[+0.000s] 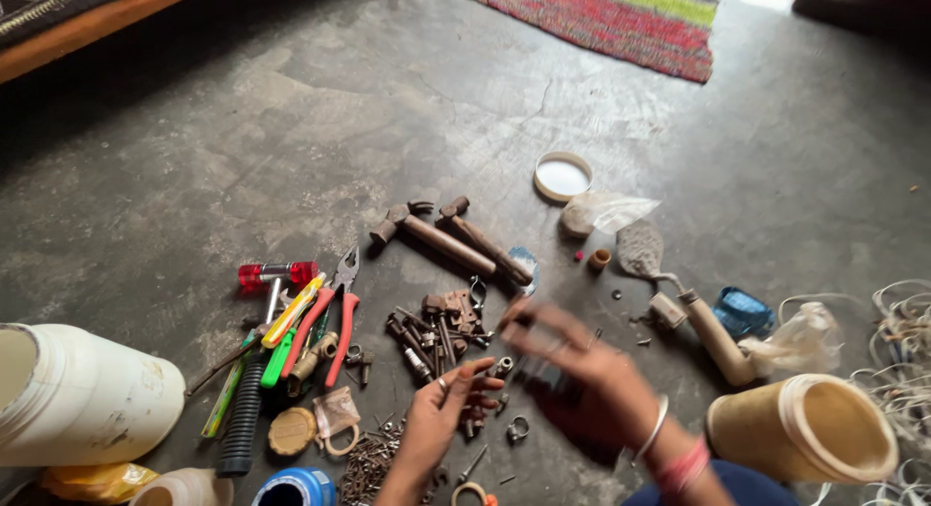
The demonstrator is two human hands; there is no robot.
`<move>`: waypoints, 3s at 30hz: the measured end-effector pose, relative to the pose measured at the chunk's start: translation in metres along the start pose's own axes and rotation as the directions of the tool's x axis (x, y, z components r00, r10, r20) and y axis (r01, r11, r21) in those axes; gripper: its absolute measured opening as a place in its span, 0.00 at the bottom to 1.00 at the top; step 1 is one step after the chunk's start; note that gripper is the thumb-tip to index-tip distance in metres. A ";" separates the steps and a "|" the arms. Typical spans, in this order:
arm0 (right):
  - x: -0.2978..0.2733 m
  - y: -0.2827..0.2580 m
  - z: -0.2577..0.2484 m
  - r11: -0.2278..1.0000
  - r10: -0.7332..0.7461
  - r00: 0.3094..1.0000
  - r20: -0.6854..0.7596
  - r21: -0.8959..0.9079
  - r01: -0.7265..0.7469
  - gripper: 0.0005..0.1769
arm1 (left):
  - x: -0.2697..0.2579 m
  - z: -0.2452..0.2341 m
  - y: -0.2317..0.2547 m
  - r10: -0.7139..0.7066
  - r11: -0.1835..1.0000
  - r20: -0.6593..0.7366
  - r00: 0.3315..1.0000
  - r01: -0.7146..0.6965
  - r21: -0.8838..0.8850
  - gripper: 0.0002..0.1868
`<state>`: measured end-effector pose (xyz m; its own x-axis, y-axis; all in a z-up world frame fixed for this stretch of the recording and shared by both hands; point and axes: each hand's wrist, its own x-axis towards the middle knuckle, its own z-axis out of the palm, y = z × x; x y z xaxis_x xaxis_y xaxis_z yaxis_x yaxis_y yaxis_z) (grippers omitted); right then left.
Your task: The person sits on the floor and uses a patterned cloth to wipe and clean various small metal parts, including screws, nuts, and washers, scattered on the concrete floor. They pick up individual items, rub them with the cloth, and place them back down.
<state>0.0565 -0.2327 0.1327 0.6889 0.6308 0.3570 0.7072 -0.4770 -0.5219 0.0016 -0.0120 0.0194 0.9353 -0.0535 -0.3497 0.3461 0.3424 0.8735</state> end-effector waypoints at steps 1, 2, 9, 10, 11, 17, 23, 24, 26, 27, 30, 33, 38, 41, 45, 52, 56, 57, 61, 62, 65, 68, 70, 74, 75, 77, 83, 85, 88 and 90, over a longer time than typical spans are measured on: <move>-0.003 -0.018 0.004 1.000 -0.013 1.000 0.022 0.018 0.012 0.38 | -0.003 -0.001 0.001 -0.047 0.997 0.032 0.998 0.049 -0.062 0.25; -0.007 -0.032 0.007 0.999 -0.026 0.999 0.043 0.035 0.024 0.35 | -0.007 -0.002 0.001 -0.042 0.988 0.050 0.998 0.049 -0.148 0.26; -0.032 -0.061 0.014 0.995 -0.037 0.999 0.007 0.093 0.036 0.32 | -0.025 -0.014 -0.029 0.008 0.939 0.024 1.000 0.001 -0.343 0.21; -0.038 -0.056 0.017 0.990 -0.038 0.994 -0.098 0.130 0.050 0.30 | -0.026 -0.014 -0.031 0.059 0.923 0.001 0.998 -0.054 -0.380 0.21; -0.045 -0.049 0.021 0.983 -0.036 0.980 -0.197 0.169 0.070 0.29 | -0.029 -0.014 -0.031 0.082 0.909 -0.053 0.995 -0.096 -0.406 0.20; -0.066 0.049 0.051 0.109 0.810 0.585 0.030 0.974 -0.201 0.28 | -0.037 -0.005 -0.004 0.126 0.882 -0.218 0.968 -0.210 -0.422 0.19; -0.051 0.027 0.038 -0.417 0.658 0.689 0.306 0.909 -0.005 0.43 | -0.034 -0.002 -0.004 0.032 0.863 -0.234 0.972 -0.145 -0.483 0.17; -0.046 0.016 0.033 -0.472 0.660 0.656 0.367 0.881 -0.018 0.45 | -0.033 -0.004 -0.005 0.026 0.868 -0.238 0.971 -0.140 -0.476 0.17; -0.038 0.001 0.024 -0.575 0.653 0.584 0.483 0.818 -0.034 0.49 | -0.029 -0.004 -0.008 0.030 0.879 -0.243 0.969 -0.141 -0.455 0.18; -0.036 -0.003 0.022 -0.563 0.661 0.559 0.500 0.824 -0.071 0.46 | -0.028 -0.004 -0.010 0.038 0.886 -0.246 0.968 -0.147 -0.440 0.18; -0.037 -0.001 0.027 -0.447 0.679 0.564 0.470 0.874 -0.190 0.39 | -0.018 -0.005 -0.016 0.169 0.931 -0.287 0.943 -0.249 -0.269 0.24; -0.039 0.008 0.046 -0.147 0.682 0.661 0.312 0.944 -0.295 0.38 | -0.006 -0.005 -0.024 0.354 0.915 -0.300 0.886 -0.395 -0.084 0.29; -0.026 0.003 0.065 0.552 0.635 0.772 -0.023 0.712 -0.433 0.28 | -0.017 0.006 -0.015 0.420 0.906 -0.338 0.843 -0.367 0.210 0.32; -0.022 -0.018 0.062 0.931 0.223 0.932 -0.284 0.344 -0.118 0.20 | -0.023 0.014 -0.005 0.467 0.880 -0.297 0.833 -0.404 0.251 0.30; -0.021 -0.047 0.058 0.917 0.148 0.983 -0.109 0.388 -0.095 0.19 | -0.033 0.016 0.007 0.476 0.846 -0.276 0.835 -0.349 0.402 0.27; -0.011 -0.026 0.059 0.896 0.319 0.928 -0.194 0.382 -0.228 0.20 | -0.023 0.014 -0.003 0.412 0.891 -0.185 0.892 -0.351 0.288 0.27; -0.012 -0.025 0.058 0.927 0.257 0.926 -0.277 0.340 -0.156 0.19 | -0.027 0.017 -0.001 0.346 0.901 -0.203 0.916 -0.264 0.344 0.30; -0.013 -0.031 0.060 0.951 0.192 0.946 -0.262 0.286 -0.114 0.18 | -0.029 0.018 0.003 0.299 0.911 -0.232 0.926 -0.205 0.358 0.32; -0.019 -0.057 0.065 0.986 0.020 0.987 -0.162 0.167 0.007 0.17 | -0.039 0.015 0.010 0.369 0.856 -0.249 0.896 -0.223 0.466 0.30; -0.020 -0.058 0.066 0.987 0.001 0.991 -0.133 0.161 0.021 0.17 | -0.039 0.015 0.009 0.406 0.845 -0.229 0.885 -0.268 0.463 0.31; -0.011 -0.039 0.061 0.962 0.185 0.973 -0.138 0.227 -0.151 0.17 | -0.032 0.018 0.003 0.412 0.853 -0.194 0.890 -0.302 0.426 0.33; -0.010 -0.023 0.055 0.949 0.288 0.932 -0.219 0.200 -0.246 0.18 | -0.024 0.021 -0.002 0.267 0.930 -0.193 0.944 -0.200 0.307 0.33; -0.012 -0.010 0.048 0.925 0.377 0.871 -0.313 0.162 -0.343 0.17 | -0.020 0.021 -0.005 0.234 0.965 -0.158 0.959 -0.208 0.161 0.34; -0.017 0.014 0.046 0.849 0.502 0.763 -0.407 0.402 -0.344 0.17 | -0.018 0.021 -0.004 0.316 0.926 -0.051 0.947 -0.320 -0.201 0.34; -0.019 0.016 0.050 0.786 0.568 0.744 -0.351 0.498 -0.365 0.18 | -0.021 0.019 -0.001 0.303 0.921 -0.046 0.952 -0.305 -0.240 0.32; -0.022 0.017 0.061 0.626 0.678 0.704 -0.212 0.669 -0.401 0.21 | -0.027 0.015 0.006 0.219 0.910 -0.053 0.974 -0.223 -0.350 0.30; -0.022 0.016 0.081 0.526 0.617 0.761 -0.200 0.824 -0.209 0.19 | -0.026 0.010 0.008 -0.043 0.861 -0.088 0.995 -0.008 -0.508 0.23; -0.020 0.006 0.076 0.438 0.625 0.775 -0.089 0.862 -0.254 0.20 | -0.022 0.005 -0.001 -0.051 0.853 -0.091 0.995 -0.005 -0.522 0.20; -0.018 -0.020 0.066 0.887 0.200 0.938 -0.283 0.458 -0.051 0.26 | -0.017 -0.002 -0.020 0.003 0.833 -0.060 0.998 -0.036 -0.551 0.18; -0.012 -0.033 0.068 0.991 0.019 0.973 -0.232 0.130 0.011 0.29 | -0.015 -0.005 -0.034 0.039 0.886 -0.093 0.995 -0.078 -0.457 0.17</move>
<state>0.0140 -0.1828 0.0935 0.7205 0.4624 0.5168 0.6883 -0.3864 -0.6140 -0.0243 -0.0181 -0.0072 0.9373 0.0475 -0.3453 0.2007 0.7366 0.6459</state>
